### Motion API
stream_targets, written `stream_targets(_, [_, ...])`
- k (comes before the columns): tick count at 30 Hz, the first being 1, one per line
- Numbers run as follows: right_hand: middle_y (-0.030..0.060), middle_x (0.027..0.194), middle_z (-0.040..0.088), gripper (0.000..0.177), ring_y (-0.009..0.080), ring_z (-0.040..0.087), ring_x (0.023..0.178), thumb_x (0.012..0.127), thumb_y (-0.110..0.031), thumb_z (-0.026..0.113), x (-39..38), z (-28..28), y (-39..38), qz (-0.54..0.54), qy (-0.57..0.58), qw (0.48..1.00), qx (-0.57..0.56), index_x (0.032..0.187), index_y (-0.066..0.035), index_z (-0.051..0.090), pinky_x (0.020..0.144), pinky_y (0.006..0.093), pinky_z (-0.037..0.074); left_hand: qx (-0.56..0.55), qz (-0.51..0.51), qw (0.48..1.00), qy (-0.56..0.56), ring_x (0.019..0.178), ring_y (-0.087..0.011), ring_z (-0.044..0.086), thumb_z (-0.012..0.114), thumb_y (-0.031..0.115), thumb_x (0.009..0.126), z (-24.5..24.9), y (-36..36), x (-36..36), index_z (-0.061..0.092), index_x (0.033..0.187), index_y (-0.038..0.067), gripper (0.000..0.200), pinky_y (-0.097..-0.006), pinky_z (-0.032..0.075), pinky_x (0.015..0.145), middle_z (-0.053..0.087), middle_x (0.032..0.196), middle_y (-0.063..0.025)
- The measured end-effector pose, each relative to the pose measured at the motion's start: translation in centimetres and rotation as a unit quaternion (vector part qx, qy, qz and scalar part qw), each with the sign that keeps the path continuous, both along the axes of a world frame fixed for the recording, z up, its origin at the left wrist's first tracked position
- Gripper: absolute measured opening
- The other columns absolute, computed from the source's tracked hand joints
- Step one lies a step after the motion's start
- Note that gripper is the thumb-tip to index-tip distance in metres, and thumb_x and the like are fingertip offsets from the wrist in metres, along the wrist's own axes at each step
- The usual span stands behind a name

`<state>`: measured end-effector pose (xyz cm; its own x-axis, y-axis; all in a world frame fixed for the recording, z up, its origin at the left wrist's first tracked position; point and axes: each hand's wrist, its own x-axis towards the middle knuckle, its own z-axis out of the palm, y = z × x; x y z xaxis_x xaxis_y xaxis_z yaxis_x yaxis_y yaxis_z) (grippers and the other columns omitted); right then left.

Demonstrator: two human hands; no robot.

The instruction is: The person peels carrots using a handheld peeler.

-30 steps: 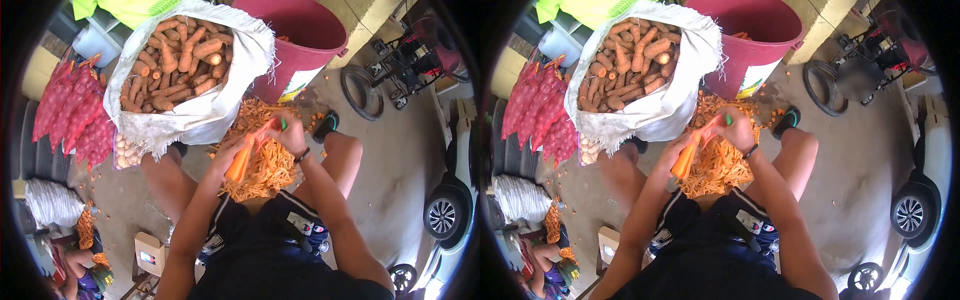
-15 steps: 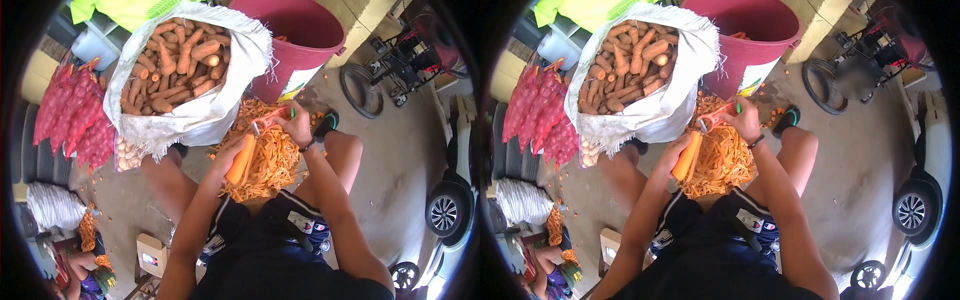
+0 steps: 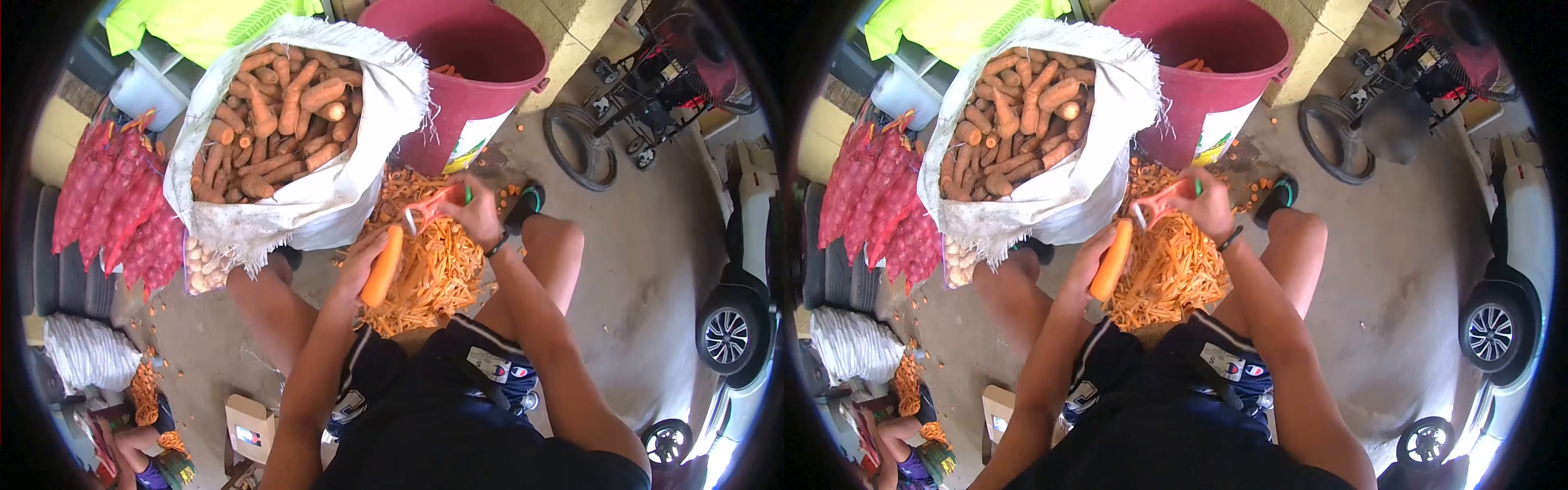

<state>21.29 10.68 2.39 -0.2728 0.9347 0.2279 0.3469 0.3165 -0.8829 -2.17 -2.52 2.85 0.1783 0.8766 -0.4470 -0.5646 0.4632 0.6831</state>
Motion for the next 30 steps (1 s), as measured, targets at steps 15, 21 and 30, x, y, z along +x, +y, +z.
stream_targets(15, [0.0091,0.096,0.071,0.044,0.0135,0.066,0.078,0.072,-0.019,0.091,-1.8,0.4,-2.5,0.06,0.019,0.996,0.056,0.105,-0.001,0.067,0.067,0.0315,0.054,0.018,0.001,1.0,-0.006,0.078,-0.0134,0.066,0.054,0.032,0.104,-1.1,0.7,-1.0,0.059,0.124,0.003,0.035,-0.0296,0.057,0.063,0.067,0.096,-0.0084])
stream_targets(21, [0.0104,0.095,0.07,0.046,0.0188,0.068,0.08,0.069,-0.018,0.092,-2.7,1.9,-4.1,0.114,-0.027,0.993,0.031,0.106,-0.003,0.068,0.071,0.0333,0.056,-0.018,0.038,0.998,0.044,0.077,-0.0135,0.066,0.056,0.03,0.103,-0.3,0.0,-0.2,0.059,0.125,0.004,0.035,-0.0266,0.055,0.063,0.066,0.1,-0.0081])
stream_targets(30, [0.0099,0.093,0.068,0.046,0.0198,0.068,0.075,0.07,-0.021,0.091,-3.3,2.9,-6.1,0.155,0.016,0.979,0.131,0.106,-0.004,0.068,0.068,0.0338,0.055,-0.023,0.092,0.995,0.019,0.066,-0.0168,0.063,0.053,0.035,0.104,-1.5,1.3,-0.5,0.06,0.122,0.003,0.037,-0.0292,0.055,0.059,0.065,0.093,-0.0082])
